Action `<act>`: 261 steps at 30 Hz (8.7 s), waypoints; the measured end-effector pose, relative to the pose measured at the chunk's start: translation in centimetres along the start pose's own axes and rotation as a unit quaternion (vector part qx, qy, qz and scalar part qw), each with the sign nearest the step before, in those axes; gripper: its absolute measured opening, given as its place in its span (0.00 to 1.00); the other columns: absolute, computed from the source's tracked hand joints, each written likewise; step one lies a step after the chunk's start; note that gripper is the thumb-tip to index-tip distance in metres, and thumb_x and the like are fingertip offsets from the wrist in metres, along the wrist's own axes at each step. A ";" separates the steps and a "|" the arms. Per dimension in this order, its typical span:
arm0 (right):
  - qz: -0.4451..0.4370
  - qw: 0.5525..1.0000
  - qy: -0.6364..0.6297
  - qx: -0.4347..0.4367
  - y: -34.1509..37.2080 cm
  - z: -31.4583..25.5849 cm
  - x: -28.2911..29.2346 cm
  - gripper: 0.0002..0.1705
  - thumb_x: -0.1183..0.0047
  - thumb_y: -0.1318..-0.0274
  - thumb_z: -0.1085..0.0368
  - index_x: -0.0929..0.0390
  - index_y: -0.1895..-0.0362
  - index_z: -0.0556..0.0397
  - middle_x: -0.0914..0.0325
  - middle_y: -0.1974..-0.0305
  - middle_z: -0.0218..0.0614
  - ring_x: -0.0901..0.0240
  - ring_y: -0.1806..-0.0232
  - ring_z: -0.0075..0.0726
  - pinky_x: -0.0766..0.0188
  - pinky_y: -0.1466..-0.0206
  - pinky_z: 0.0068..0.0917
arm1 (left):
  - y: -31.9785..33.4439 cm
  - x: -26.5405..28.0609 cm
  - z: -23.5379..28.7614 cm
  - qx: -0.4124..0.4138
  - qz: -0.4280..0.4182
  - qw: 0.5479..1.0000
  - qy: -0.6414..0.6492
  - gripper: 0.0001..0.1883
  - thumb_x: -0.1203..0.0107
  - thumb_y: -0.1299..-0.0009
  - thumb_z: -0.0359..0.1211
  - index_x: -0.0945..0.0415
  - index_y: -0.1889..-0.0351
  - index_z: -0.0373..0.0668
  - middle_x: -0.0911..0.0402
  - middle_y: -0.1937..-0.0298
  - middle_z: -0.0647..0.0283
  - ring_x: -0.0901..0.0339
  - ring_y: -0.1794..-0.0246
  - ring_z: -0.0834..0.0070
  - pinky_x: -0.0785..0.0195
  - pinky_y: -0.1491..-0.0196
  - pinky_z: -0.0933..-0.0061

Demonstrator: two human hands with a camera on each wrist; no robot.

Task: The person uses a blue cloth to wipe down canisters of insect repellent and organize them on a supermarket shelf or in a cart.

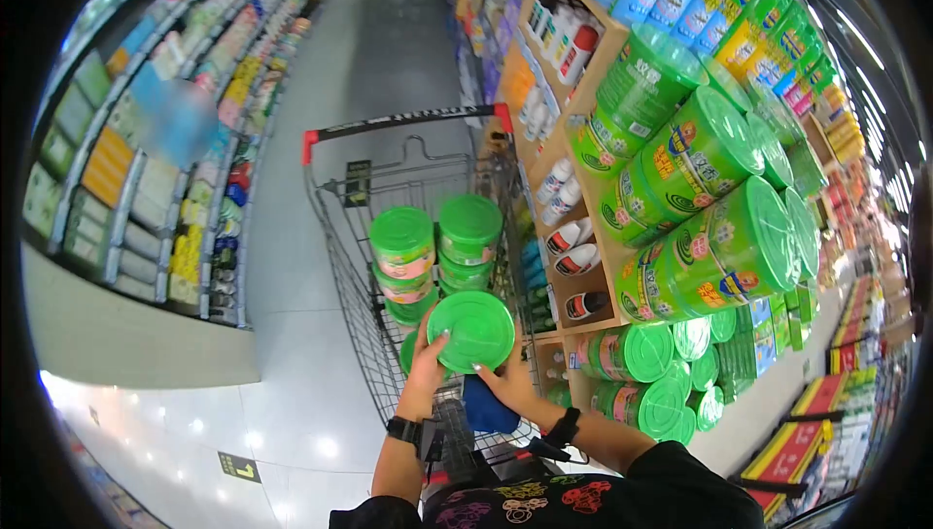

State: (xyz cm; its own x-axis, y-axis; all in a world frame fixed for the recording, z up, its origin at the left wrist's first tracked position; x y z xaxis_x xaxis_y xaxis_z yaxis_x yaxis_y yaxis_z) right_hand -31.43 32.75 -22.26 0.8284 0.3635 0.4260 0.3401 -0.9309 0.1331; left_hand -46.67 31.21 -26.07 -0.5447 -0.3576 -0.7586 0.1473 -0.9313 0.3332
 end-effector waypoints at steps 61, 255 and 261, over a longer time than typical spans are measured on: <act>0.009 0.896 0.022 0.442 39.9 -13.8 32.1 0.32 0.50 0.63 0.71 0.29 0.44 0.52 0.26 0.50 0.38 0.32 0.57 0.42 0.37 0.47 0.32 | 35.0 -29.3 -16.7 0.213 -0.373 0.859 0.279 0.38 0.66 0.35 0.59 0.48 0.32 0.47 0.49 0.32 0.41 0.46 0.34 0.45 0.46 0.44 0.31; 0.086 0.993 -0.083 0.022 39.7 15.9 45.3 0.56 0.33 0.62 0.55 0.52 0.33 0.58 0.42 0.36 0.47 0.48 0.34 0.41 0.52 0.33 0.33 | 24.8 -31.8 -41.5 0.181 -0.232 0.909 -0.294 0.20 0.68 0.25 0.50 0.32 0.52 0.49 0.29 0.68 0.72 0.37 0.70 0.83 0.45 0.69 0.79; 0.007 0.999 -0.043 0.006 34.7 19.2 48.4 0.58 0.31 0.68 0.54 0.50 0.33 0.57 0.39 0.38 0.48 0.44 0.36 0.42 0.48 0.34 0.32 | 18.9 -31.6 -45.6 0.169 -0.186 0.918 -0.308 0.24 0.64 0.27 0.49 0.42 0.39 0.44 0.33 0.44 0.63 0.37 0.46 0.75 0.44 0.47 0.72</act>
State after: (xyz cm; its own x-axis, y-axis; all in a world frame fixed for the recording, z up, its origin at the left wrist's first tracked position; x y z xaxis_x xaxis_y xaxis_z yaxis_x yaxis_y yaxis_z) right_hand 29.03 18.72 -14.15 0.8683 0.3519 0.3497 0.3322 -0.9359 0.1171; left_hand 10.96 21.75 -21.29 -0.8839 0.1844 -0.4299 -0.3512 -0.8686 0.3495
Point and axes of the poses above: each hand's wrist, its own y-axis away from the middle knuckle, its own x-axis out of the back of the hand, z = x × y, the point moved 8 cm from there along -y, towards the middle knuckle
